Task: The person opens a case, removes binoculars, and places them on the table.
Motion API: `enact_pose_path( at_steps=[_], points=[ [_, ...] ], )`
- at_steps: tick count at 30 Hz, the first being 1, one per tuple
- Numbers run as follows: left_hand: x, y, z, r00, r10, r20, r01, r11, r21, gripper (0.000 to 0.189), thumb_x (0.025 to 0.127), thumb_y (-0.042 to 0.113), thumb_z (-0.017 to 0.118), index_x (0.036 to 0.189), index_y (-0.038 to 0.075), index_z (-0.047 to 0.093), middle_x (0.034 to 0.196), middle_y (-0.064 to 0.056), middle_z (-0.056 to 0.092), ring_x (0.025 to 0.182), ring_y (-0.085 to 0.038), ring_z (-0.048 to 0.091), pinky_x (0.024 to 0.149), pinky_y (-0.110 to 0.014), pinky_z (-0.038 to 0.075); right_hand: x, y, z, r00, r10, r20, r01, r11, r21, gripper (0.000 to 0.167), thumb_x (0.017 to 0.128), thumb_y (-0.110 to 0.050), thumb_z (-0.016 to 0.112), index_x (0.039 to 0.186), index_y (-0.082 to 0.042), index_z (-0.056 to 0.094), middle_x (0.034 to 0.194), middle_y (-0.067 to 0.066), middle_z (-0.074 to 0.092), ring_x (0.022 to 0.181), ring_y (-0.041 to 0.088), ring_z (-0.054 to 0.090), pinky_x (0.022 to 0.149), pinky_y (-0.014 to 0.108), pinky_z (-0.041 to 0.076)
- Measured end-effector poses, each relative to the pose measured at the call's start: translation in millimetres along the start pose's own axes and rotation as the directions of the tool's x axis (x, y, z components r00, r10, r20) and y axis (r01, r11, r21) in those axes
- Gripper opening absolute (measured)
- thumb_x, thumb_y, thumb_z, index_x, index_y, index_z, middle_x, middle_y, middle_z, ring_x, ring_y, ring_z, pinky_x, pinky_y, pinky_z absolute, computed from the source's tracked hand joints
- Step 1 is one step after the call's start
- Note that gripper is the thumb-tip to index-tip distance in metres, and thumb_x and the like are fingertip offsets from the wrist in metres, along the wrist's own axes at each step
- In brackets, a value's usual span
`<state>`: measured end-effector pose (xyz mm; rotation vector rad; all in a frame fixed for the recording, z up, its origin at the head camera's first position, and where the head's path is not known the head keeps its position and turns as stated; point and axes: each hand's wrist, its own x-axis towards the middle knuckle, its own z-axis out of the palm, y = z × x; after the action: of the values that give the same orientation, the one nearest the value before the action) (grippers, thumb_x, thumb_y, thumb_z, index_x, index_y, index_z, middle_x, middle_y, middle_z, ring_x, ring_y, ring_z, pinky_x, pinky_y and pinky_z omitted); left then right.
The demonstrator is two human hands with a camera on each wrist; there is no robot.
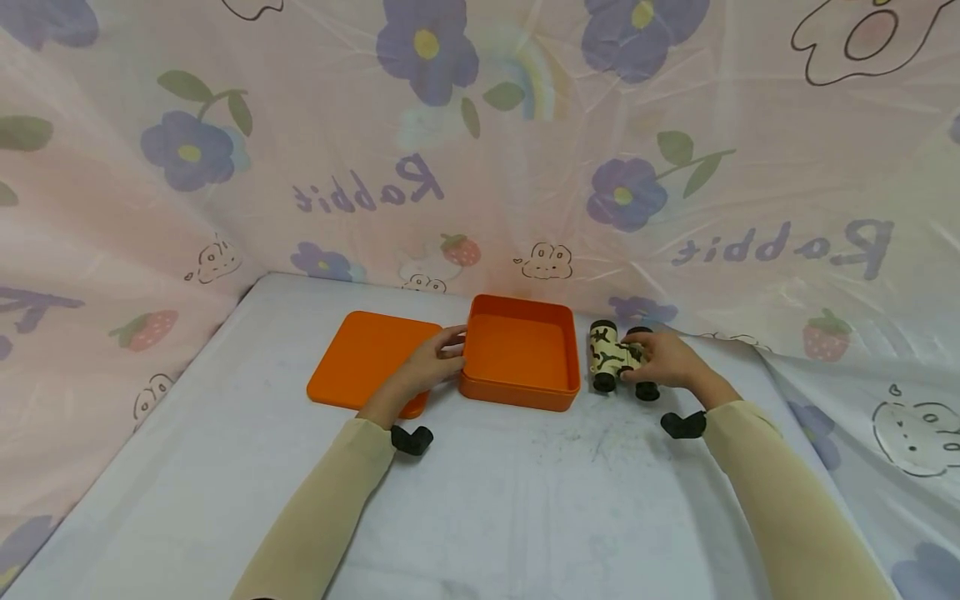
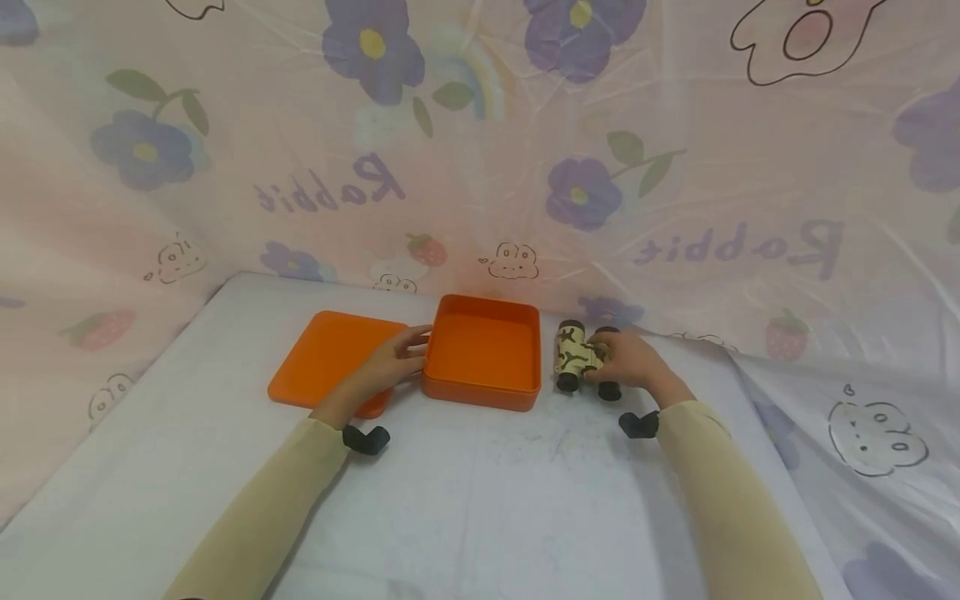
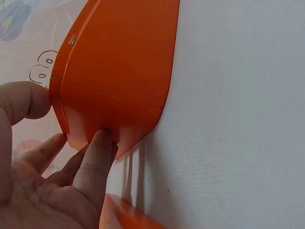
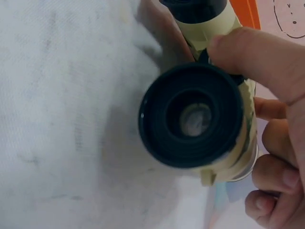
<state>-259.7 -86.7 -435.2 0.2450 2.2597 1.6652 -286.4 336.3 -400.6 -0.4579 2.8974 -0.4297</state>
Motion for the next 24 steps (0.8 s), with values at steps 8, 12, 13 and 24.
enact_pose_path(
  at_steps=[8,12,13,24],
  points=[
    [1.5,-1.7,0.4,1.000,-0.001,-0.002,0.001,1.000,-0.023,0.061,0.094,0.017,0.059,0.149,0.026,0.035,0.151,-0.004,0.039,0.136,-0.026,0.045,0.103,-0.041,0.049,-0.7,0.6,3.3,1.000,-0.016,0.002,0.017,1.000,-0.017,0.075,0.076,-0.040,0.078,0.136,-0.003,0.052,0.057,-0.002,0.046,0.056,0.014,0.039,0.061,0.033,0.038],
    [0.8,-1.9,0.5,1.000,0.011,0.001,-0.011,1.000,-0.028,0.061,0.094,0.016,0.059,0.150,0.025,0.035,0.151,-0.005,0.039,0.136,-0.027,0.044,0.103,-0.041,0.049,-0.9,2.5,5.5,1.000,-0.010,0.006,0.010,0.999,-0.032,0.075,0.076,-0.040,0.078,0.137,-0.004,0.052,0.059,-0.001,0.050,0.055,0.014,0.040,0.062,0.033,0.039],
    [0.4,-1.6,0.5,1.000,0.016,0.002,-0.016,0.999,-0.029,0.061,0.094,0.016,0.059,0.150,0.024,0.035,0.151,-0.005,0.039,0.136,-0.027,0.044,0.103,-0.041,0.049,-1.0,3.1,5.7,1.000,-0.008,0.006,0.009,0.999,-0.035,0.075,0.076,-0.040,0.078,0.137,-0.004,0.051,0.060,-0.001,0.051,0.056,0.014,0.040,0.062,0.033,0.039],
    [4.7,0.0,3.3,1.000,0.021,0.017,-0.021,1.000,-0.014,0.061,0.094,0.016,0.058,0.150,0.024,0.034,0.151,-0.005,0.040,0.135,-0.027,0.045,0.104,-0.041,0.048,-9.1,0.6,5.8,1.000,0.006,0.011,-0.006,1.000,-0.012,0.075,0.077,-0.035,0.078,0.137,-0.002,0.049,0.057,-0.002,0.042,0.055,0.015,0.039,0.052,0.029,0.032]
  ],
)
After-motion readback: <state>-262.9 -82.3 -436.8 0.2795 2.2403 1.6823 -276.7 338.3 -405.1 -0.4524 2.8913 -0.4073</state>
